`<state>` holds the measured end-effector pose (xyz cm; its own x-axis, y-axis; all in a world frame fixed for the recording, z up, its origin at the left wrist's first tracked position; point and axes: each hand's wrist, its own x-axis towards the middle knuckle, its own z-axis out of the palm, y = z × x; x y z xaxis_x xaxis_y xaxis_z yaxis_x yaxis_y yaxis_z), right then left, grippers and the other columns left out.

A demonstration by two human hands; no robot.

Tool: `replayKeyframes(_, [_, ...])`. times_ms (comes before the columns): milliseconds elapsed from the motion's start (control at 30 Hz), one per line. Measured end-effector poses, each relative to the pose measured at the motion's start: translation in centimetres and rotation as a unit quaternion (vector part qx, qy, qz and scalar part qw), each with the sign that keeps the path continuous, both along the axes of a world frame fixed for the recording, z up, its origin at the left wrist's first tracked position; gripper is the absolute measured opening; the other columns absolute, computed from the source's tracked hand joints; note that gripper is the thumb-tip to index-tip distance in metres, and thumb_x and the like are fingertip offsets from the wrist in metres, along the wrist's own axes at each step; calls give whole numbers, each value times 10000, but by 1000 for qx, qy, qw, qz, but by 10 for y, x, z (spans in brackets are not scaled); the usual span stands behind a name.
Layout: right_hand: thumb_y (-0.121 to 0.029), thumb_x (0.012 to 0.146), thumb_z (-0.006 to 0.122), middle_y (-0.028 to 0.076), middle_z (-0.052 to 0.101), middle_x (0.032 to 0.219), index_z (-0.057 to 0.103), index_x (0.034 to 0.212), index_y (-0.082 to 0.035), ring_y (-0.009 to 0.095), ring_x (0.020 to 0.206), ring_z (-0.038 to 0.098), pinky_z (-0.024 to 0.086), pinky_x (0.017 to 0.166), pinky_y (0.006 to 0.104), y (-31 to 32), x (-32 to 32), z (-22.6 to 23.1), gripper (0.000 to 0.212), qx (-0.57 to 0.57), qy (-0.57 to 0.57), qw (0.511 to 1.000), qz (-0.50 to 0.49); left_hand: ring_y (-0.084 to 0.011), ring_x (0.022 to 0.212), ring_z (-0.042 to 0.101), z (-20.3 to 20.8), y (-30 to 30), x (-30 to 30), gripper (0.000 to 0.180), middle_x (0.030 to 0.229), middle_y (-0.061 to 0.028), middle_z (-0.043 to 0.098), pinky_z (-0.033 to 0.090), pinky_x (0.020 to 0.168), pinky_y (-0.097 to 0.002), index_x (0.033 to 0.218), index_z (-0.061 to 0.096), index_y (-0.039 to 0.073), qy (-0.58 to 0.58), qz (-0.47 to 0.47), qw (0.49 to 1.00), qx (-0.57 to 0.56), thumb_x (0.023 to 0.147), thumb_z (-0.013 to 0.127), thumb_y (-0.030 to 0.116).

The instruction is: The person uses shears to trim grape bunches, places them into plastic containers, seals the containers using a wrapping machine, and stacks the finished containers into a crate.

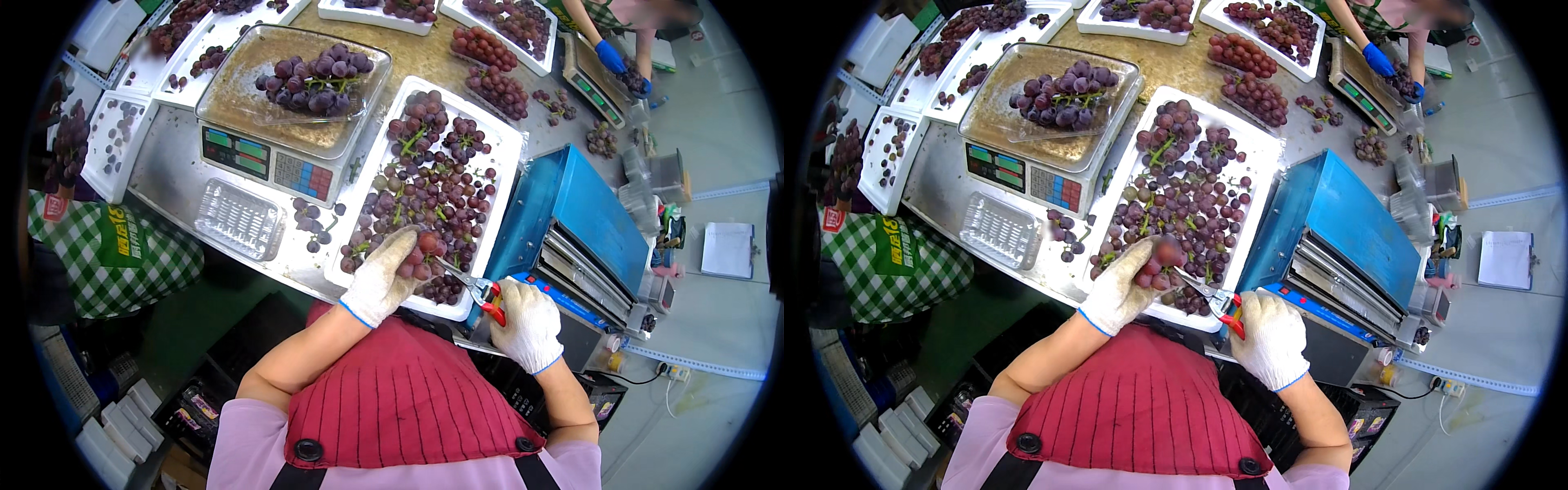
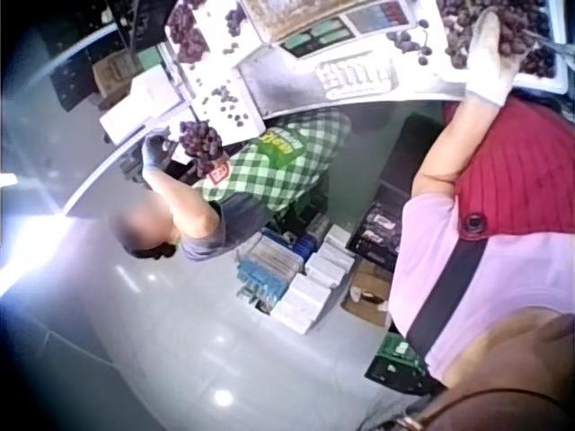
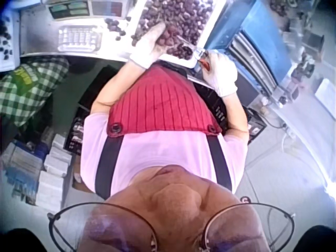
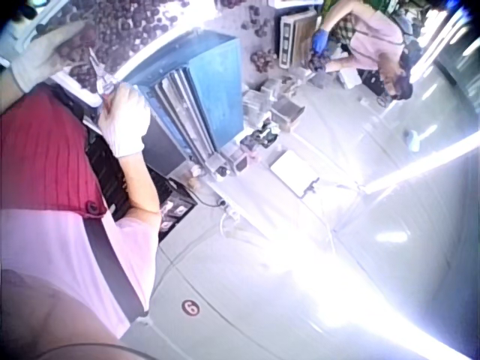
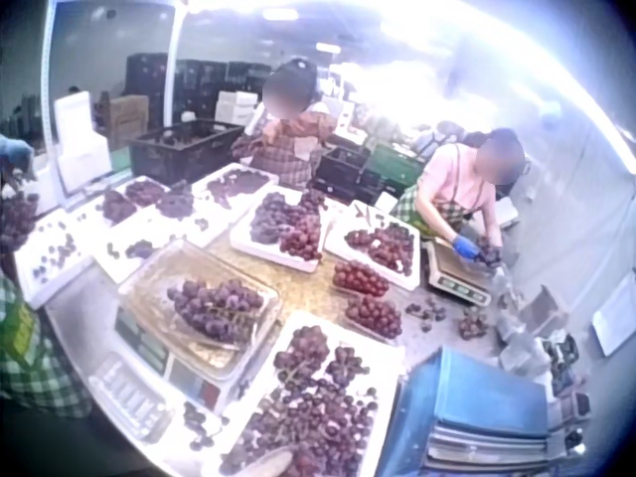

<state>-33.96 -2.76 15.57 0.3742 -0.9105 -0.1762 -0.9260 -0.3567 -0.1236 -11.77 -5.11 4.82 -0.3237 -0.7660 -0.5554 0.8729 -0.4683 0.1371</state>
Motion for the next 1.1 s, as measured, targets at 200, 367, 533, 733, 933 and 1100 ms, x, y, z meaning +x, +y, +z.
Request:
replayKeyframes(200, [-217, 720, 729, 136, 576, 766, 588, 889, -50, 315, 749, 630, 505, 644, 417, -6, 3, -4, 277, 18, 2, 1000, -2, -129, 668, 523, -10, 3, -4, 284, 820, -30, 594, 512, 691, -336, 1222, 551, 52, -24, -8, 1000, -16, 964, 587, 167])
replayKeyframes(367, [-219, 730, 722, 128, 588, 731, 591, 887, -56, 308, 688, 633, 504, 601, 408, -5, 0, -10, 262, 23, 2, 1000, 5, -129, 686, 536, -5, 4, -6, 307, 821, -27, 592, 511, 695, -338, 1250, 532, 54, -38, -10, 999, -10, 969, 579, 169])
replayKeyframes(533, [-228, 743, 732, 140, 619, 737, 615, 948, -49, 326, 679, 644, 512, 611, 407, -1, -5, -18, 296, 2, -40, 999, -33, -143, 703, 545, -9, 1, -5, 314, 839, -27, 591, 504, 698, -342, 1260, 524, 45, -35, -8, 999, -14, 984, 556, 192])
replayKeyframes(733, [-237, 758, 746, 172, 636, 793, 633, 984, -55, 363, 746, 646, 508, 646, 403, -1, -12, -13, 311, 62, -187, 960, -198, -154, 724, 558, 17, -9, -4, 328, 934, -48, 635, 495, 683, -332, 1273, 522, 44, 41, 7, 998, -37, 1020, 479, 249])
replayKeyframes(933, [-335, 784, 727, 196, 656, 849, 621, 1057, -50, 386, 819, 655, 518, 702, 437, 16, -10, -24, 408, 157, -156, 943, -250, -204, 929, 624, -12, -5, 12, 460, 1148, -76, 636, 473, 697, -319, 1248, 566, 84, 27, -24, 994, -99, 1004, 443, 454])
replayKeyframes(1100, [-341, 808, 694, 195, 638, 929, 564, 1183, -29, 377, 873, 632, 499, 746, 462, 28, 22, -63, 505, 113, -100, 970, -190, -193, 930, 614, -6, -7, 22, 445, 1125, -63, 634, 480, 708, -327, 1224, 585, 87, 3, -20, 996, -92, 1008, 436, 446])
